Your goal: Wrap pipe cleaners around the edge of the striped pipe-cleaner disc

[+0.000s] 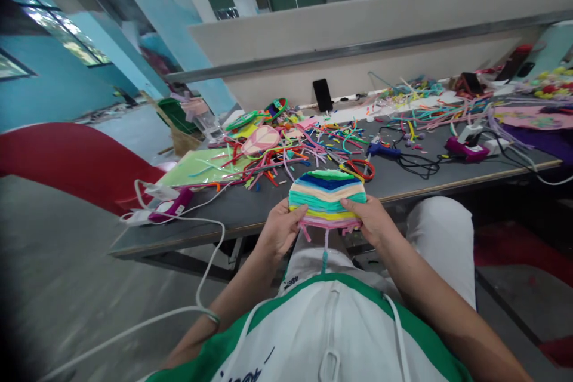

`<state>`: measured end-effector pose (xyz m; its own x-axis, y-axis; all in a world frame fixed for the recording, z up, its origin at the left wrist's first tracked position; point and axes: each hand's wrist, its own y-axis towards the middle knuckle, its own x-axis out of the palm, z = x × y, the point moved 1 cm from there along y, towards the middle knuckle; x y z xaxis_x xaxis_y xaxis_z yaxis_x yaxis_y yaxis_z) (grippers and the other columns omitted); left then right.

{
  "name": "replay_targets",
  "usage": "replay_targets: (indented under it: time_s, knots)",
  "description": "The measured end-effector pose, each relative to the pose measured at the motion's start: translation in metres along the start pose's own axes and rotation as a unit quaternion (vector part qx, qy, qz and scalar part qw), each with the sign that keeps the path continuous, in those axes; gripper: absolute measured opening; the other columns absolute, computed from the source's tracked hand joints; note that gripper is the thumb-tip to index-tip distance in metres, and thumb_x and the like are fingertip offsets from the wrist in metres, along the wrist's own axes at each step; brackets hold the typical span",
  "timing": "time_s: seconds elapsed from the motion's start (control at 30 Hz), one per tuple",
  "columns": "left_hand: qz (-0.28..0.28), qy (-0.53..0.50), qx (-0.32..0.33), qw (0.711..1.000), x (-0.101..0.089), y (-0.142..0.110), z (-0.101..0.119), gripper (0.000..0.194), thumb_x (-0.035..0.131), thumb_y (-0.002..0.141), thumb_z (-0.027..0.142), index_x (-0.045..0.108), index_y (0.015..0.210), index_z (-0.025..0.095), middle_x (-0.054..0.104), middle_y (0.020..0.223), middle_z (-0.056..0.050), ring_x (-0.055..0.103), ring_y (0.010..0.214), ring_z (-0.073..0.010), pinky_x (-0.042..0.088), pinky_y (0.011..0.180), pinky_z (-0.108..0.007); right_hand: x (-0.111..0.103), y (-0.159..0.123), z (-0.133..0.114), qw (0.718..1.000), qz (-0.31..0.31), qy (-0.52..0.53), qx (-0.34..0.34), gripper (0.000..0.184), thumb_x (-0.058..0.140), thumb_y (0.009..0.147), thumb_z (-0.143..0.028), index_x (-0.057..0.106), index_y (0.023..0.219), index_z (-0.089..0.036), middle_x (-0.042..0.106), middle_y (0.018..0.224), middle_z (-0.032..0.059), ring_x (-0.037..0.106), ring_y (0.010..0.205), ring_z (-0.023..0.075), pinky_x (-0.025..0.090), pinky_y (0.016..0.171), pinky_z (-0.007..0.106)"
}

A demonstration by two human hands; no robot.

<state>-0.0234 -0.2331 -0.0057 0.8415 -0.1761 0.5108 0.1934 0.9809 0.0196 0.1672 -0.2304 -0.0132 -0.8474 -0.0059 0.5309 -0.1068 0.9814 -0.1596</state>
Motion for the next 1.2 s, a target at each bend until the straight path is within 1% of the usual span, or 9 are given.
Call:
replay_targets:
  time_s: [0.17, 0.3, 0.6, 0.77, 0.9, 0.97, 1.07, 1.13, 1.2]
  knots:
    - [-0.006, -0.002, 0.016, 1.000, -0.001, 0.001, 0.000, 0.033, 0.073, 0.069, 0.019, 0.064, 0.099, 0.012, 0.072, 0.095, -0.010, 0.067, 0.090, -0.0242, 0.052, 0.083, -0.038, 0.002, -0.001, 0.003, 1.000, 0.026, 0.007, -0.009, 0.032, 0.084, 0.052, -0.020, 0.070, 0.081, -0.017, 0.075, 0.083, 0.0061, 0.071, 0.075, 0.0247, 0.059, 0.067, 0.034]
    - [0.003, 0.003, 0.028, 1.000, -0.002, 0.000, -0.003, 0.029, 0.072, 0.070, 0.020, 0.065, 0.098, 0.012, 0.072, 0.095, -0.010, 0.067, 0.092, -0.0241, 0.051, 0.083, -0.037, 0.000, 0.001, 0.005, 0.999, 0.021, 0.020, -0.015, 0.034, 0.084, 0.050, -0.019, 0.070, 0.081, -0.016, 0.075, 0.082, 0.0057, 0.071, 0.076, 0.0248, 0.059, 0.072, 0.035]
    - [-0.035, 0.015, -0.009, 0.999, -0.009, 0.000, 0.007, 0.034, 0.068, 0.076, 0.026, 0.063, 0.108, 0.014, 0.071, 0.100, -0.010, 0.067, 0.092, -0.0232, 0.053, 0.081, -0.035, -0.008, 0.005, 0.006, 1.000, 0.011, 0.017, 0.013, 0.036, 0.085, 0.051, -0.020, 0.070, 0.084, -0.016, 0.075, 0.082, 0.0062, 0.071, 0.078, 0.0260, 0.058, 0.075, 0.037]
    - [-0.017, 0.021, -0.004, 1.000, -0.012, 0.000, 0.003, 0.032, 0.068, 0.077, 0.027, 0.064, 0.106, 0.014, 0.071, 0.100, -0.010, 0.066, 0.094, -0.0235, 0.051, 0.084, -0.035, -0.009, 0.004, 0.006, 0.999, -0.005, 0.031, 0.021, 0.033, 0.083, 0.056, -0.024, 0.069, 0.085, -0.018, 0.075, 0.083, 0.0059, 0.070, 0.084, 0.0255, 0.058, 0.076, 0.036]
    - [-0.007, 0.027, 0.013, 1.000, -0.013, 0.000, 0.003, 0.032, 0.066, 0.078, 0.026, 0.065, 0.107, 0.013, 0.070, 0.103, -0.011, 0.065, 0.096, -0.0240, 0.051, 0.085, -0.035, -0.009, 0.004, 0.006, 0.999, 0.001, 0.039, 0.026, 0.035, 0.085, 0.054, -0.027, 0.068, 0.084, -0.018, 0.075, 0.081, 0.0048, 0.070, 0.085, 0.0254, 0.059, 0.076, 0.035]
    - [-0.019, 0.034, -0.003, 0.999, -0.014, 0.001, 0.006, 0.037, 0.066, 0.078, 0.025, 0.062, 0.113, 0.013, 0.068, 0.109, -0.012, 0.065, 0.098, -0.0242, 0.051, 0.084, -0.035, -0.009, 0.003, 0.007, 0.999, -0.004, 0.034, 0.025, 0.036, 0.085, 0.054, -0.029, 0.068, 0.084, -0.018, 0.075, 0.081, 0.0049, 0.070, 0.085, 0.0254, 0.059, 0.075, 0.035]
    - [-0.030, 0.042, -0.027, 0.998, -0.018, 0.005, 0.015, 0.057, 0.072, 0.072, 0.023, 0.053, 0.126, 0.018, 0.064, 0.118, -0.011, 0.064, 0.099, -0.0245, 0.052, 0.084, -0.036, -0.010, 0.002, 0.005, 0.999, -0.020, 0.017, 0.020, 0.035, 0.084, 0.056, -0.029, 0.069, 0.087, -0.018, 0.075, 0.084, 0.0060, 0.070, 0.085, 0.0255, 0.059, 0.074, 0.035]
    - [-0.040, 0.043, -0.021, 0.998, -0.019, 0.009, 0.020, 0.065, 0.075, 0.069, 0.021, 0.050, 0.129, 0.018, 0.064, 0.117, -0.011, 0.064, 0.100, -0.0253, 0.052, 0.085, -0.037, -0.010, 0.002, 0.002, 0.999, -0.034, 0.003, 0.021, 0.036, 0.083, 0.058, -0.030, 0.069, 0.088, -0.018, 0.075, 0.085, 0.0067, 0.070, 0.083, 0.0253, 0.059, 0.072, 0.035]
    - [-0.059, 0.047, -0.018, 0.997, -0.017, 0.012, 0.023, 0.062, 0.076, 0.068, 0.021, 0.054, 0.126, 0.015, 0.067, 0.110, -0.012, 0.065, 0.098, -0.0264, 0.051, 0.086, -0.039, -0.011, 0.004, -0.003, 0.998, -0.045, -0.019, 0.030, 0.037, 0.082, 0.058, -0.030, 0.069, 0.090, -0.018, 0.075, 0.086, 0.0070, 0.071, 0.080, 0.0247, 0.059, 0.070, 0.034]
